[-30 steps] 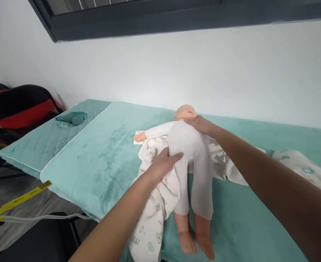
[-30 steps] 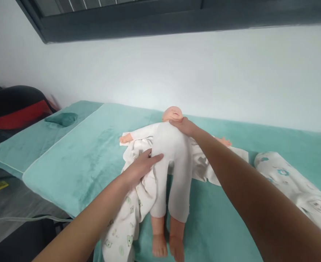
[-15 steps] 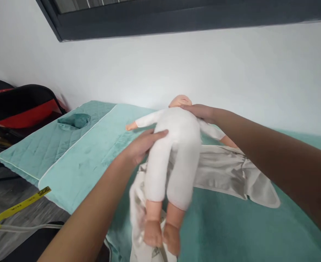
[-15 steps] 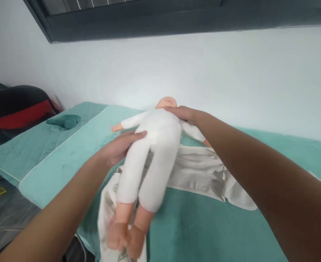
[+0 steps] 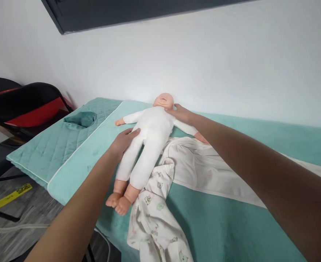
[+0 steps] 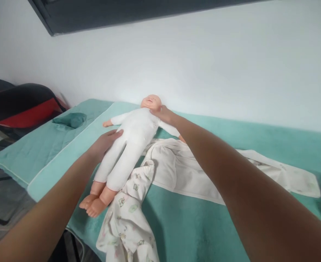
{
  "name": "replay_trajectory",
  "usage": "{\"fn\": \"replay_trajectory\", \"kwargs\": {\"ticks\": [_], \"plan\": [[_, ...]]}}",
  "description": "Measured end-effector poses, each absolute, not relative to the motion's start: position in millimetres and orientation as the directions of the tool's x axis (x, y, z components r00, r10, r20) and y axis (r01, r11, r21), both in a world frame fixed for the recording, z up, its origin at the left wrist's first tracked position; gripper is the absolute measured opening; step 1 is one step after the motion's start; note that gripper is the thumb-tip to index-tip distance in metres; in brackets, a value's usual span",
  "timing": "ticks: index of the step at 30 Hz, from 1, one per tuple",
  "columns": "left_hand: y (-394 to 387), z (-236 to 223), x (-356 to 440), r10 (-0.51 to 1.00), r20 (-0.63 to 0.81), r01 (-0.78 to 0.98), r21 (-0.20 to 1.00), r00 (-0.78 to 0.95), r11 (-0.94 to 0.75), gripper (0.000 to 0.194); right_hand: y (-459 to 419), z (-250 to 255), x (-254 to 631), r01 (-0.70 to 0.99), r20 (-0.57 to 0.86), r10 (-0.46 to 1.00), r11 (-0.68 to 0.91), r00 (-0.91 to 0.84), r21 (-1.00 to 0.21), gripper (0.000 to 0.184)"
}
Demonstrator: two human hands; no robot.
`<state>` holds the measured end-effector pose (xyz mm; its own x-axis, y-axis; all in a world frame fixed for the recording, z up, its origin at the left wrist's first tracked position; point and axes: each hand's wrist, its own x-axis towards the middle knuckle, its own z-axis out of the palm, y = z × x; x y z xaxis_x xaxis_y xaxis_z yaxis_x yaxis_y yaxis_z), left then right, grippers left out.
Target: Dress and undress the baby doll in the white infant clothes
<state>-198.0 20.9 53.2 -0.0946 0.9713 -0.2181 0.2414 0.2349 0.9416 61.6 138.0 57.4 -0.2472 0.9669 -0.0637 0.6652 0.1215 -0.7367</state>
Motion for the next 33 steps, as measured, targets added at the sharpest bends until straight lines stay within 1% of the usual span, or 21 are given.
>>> {"fn": "replay_trajectory", "kwargs": {"ticks": [1,2,3,4,5,6,7,8,9,10,12,15,18,20,22,25,27,28,30,31,33], "plan": [[16,54,-197,0.979,-0.115,0.391,0.904,-0.171,0.174,0.050,136,53,69,0.696,-0.072,0.970,0.114,-0.231,-0.709,0.077],[8,55,-196,0.978,0.031,0.558,0.825,-0.205,0.091,0.046,133,49,78,0.736,-0.090,0.974,0.095,-0.208,-0.670,0.078],[-4,57,-195,0.967,0.186,0.714,0.700,-0.174,-0.006,0.041,128,45,89,0.777,-0.111,0.977,0.076,-0.184,-0.625,0.078],[-19,60,-194,0.948,0.311,0.830,0.544,-0.064,-0.122,0.039,122,42,102,0.819,-0.128,0.980,0.053,-0.154,-0.572,0.076],[-37,63,-193,0.920,0.381,0.890,0.381,0.096,-0.251,0.041,113,40,117,0.862,-0.149,0.982,0.027,-0.118,-0.506,0.074],[-58,65,-191,0.878,0.385,0.890,0.236,0.282,-0.390,0.044,102,38,133,0.887,-0.162,0.982,0.009,-0.094,-0.463,0.071],[-79,65,-189,0.808,0.333,0.828,0.121,0.486,-0.548,0.047,89,37,149,0.903,-0.171,0.982,-0.003,-0.078,-0.429,0.067],[-100,65,-187,0.734,0.289,0.759,0.038,0.614,-0.650,0.050,75,36,164,0.917,-0.177,0.982,-0.012,-0.064,-0.398,0.062],[-118,63,-183,0.685,0.239,0.710,-0.025,0.688,-0.704,0.052,59,35,179,0.935,-0.181,0.982,-0.021,-0.047,-0.355,0.056],[-134,61,-179,0.663,0.200,0.684,-0.063,0.722,-0.726,0.051,42,34,191,0.963,-0.177,0.984,-0.013,-0.036,-0.269,0.052],[-157,56,-168,0.657,0.153,0.673,-0.095,0.738,-0.734,0.036,9,34,210,0.985,-0.189,0.981,0.018,-0.051,-0.171,0.045],[-172,58,-150,0.678,0.111,0.686,-0.068,0.727,-0.724,0.022,-35,40,215,0.983,-0.197,0.973,0.090,-0.121,-0.160,0.036],[-183,71,-127,0.709,0.116,0.708,0.053,0.696,-0.704,0.031,-79,57,198,0.941,-0.136,0.950,0.245,-0.281,-0.233,0.031],[-192,81,-107,0.725,0.178,0.712,0.138,0.666,-0.688,0.038,-113,76,179,0.884,-0.038,0.916,0.375,-0.400,-0.280,0.030],[-199,87,-86,0.738,0.265,0.716,0.191,0.621,-0.672,0.038,-149,97,162,0.841,0.022,0.868,0.487,-0.496,-0.238,0.031],[-202,91,-58,0.744,0.342,0.708,0.250,0.574,-0.661,0.032,-205,128,150,0.781,-0.001,0.786,0.614,-0.618,-0.118,0.031],[-200,92,-42,0.800,0.324,0.736,0.324,0.505,-0.595,0.025,-237,141,156,0.795,-0.001,0.804,0.587,-0.594,-0.154,0.033],[-199,94,-34,0.850,0.304,0.760,0.386,0.430,-0.522,0.024,-251,144,163,0.817,0.001,0.838,0.533,-0.546,-0.220,0.032],[-200,97,-14,0.933,0.279,0.761,0.547,0.227,-0.349,0.025,-270,142,180,0.846,-0.017,0.924,0.342,-0.382,-0.410,0.035],[-202,99,-3,0.950,0.280,0.714,0.637,0.139,-0.292,0.029,-276,138,189,0.833,-0.044,0.956,0.229,-0.289,-0.505,0.046],[-210,104,21,0.954,0.298,0.552,0.788,0.047,-0.273,0.037,-282,124,203,0.755,-0.090,0.984,0.058,-0.153,-0.653,0.074]]}}
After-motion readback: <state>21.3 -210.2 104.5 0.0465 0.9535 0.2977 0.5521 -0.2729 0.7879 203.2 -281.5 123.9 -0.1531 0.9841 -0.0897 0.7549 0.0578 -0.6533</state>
